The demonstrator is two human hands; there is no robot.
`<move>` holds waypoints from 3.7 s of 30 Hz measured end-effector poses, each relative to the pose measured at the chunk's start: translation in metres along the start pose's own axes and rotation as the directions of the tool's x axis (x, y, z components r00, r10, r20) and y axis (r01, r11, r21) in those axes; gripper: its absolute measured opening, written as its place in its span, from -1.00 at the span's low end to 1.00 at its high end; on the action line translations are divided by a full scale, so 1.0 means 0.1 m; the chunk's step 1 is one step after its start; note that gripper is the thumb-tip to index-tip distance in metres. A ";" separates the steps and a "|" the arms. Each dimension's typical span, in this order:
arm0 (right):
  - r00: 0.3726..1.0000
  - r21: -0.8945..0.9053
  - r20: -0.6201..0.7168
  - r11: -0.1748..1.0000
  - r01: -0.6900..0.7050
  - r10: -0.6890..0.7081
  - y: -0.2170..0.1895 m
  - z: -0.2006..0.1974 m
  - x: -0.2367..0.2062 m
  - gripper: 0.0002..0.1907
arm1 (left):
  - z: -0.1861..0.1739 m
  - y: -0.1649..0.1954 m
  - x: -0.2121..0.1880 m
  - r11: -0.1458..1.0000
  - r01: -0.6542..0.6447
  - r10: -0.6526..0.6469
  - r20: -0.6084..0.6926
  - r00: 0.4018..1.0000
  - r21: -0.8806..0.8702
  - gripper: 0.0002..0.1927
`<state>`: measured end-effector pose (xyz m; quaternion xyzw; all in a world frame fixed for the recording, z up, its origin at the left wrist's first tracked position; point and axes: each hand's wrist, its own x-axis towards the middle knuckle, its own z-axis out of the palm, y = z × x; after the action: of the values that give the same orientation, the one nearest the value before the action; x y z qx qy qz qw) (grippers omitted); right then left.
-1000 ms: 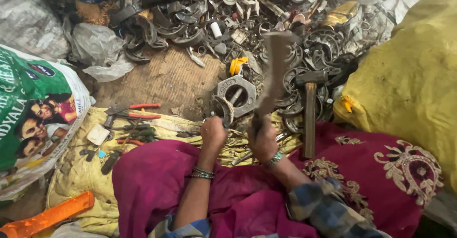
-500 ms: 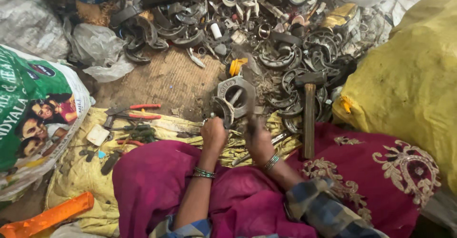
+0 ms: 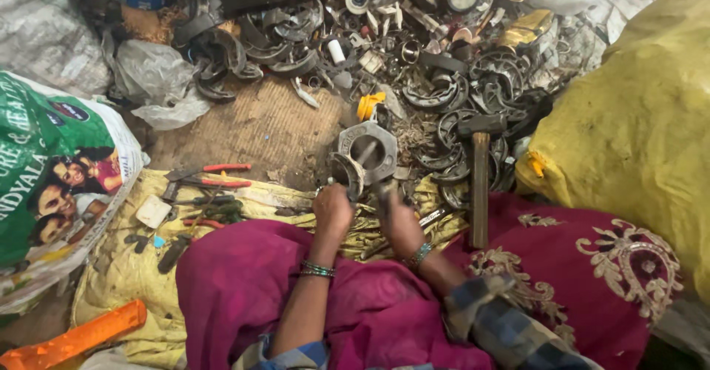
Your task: The person sits on the floor and uses a hammer and chisel to shape and separate metal parts. They repeatedly strike the metal piece held in their left hand with a hammer in their right hand, occasionally adjusting the piece's position.
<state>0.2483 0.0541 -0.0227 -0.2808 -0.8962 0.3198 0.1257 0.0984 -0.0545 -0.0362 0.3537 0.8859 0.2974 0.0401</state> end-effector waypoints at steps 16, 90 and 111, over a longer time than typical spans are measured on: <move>0.989 -0.148 0.148 0.989 0.009 0.013 -0.07 0.05 0.01 -0.71 | -0.13 0.08 0.08 0.993 0.091 -0.103 0.170 0.980 0.078 -0.85; 0.986 0.236 -0.165 0.970 0.057 -0.018 -0.54 -0.64 -0.37 -0.68 | -0.32 -0.14 0.63 0.898 0.389 -0.429 -0.217 0.877 -0.205 -0.41; 0.999 -0.033 0.042 0.999 0.015 -0.014 -0.18 -0.27 -0.02 -0.63 | -0.26 -0.11 0.64 0.916 0.376 -0.400 -0.289 0.870 -0.138 -0.41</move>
<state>0.2530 0.0546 0.0093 -0.2698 -0.9057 0.3097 0.1047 0.0369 -0.0327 -0.0120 0.1153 0.9218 0.3691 -0.0277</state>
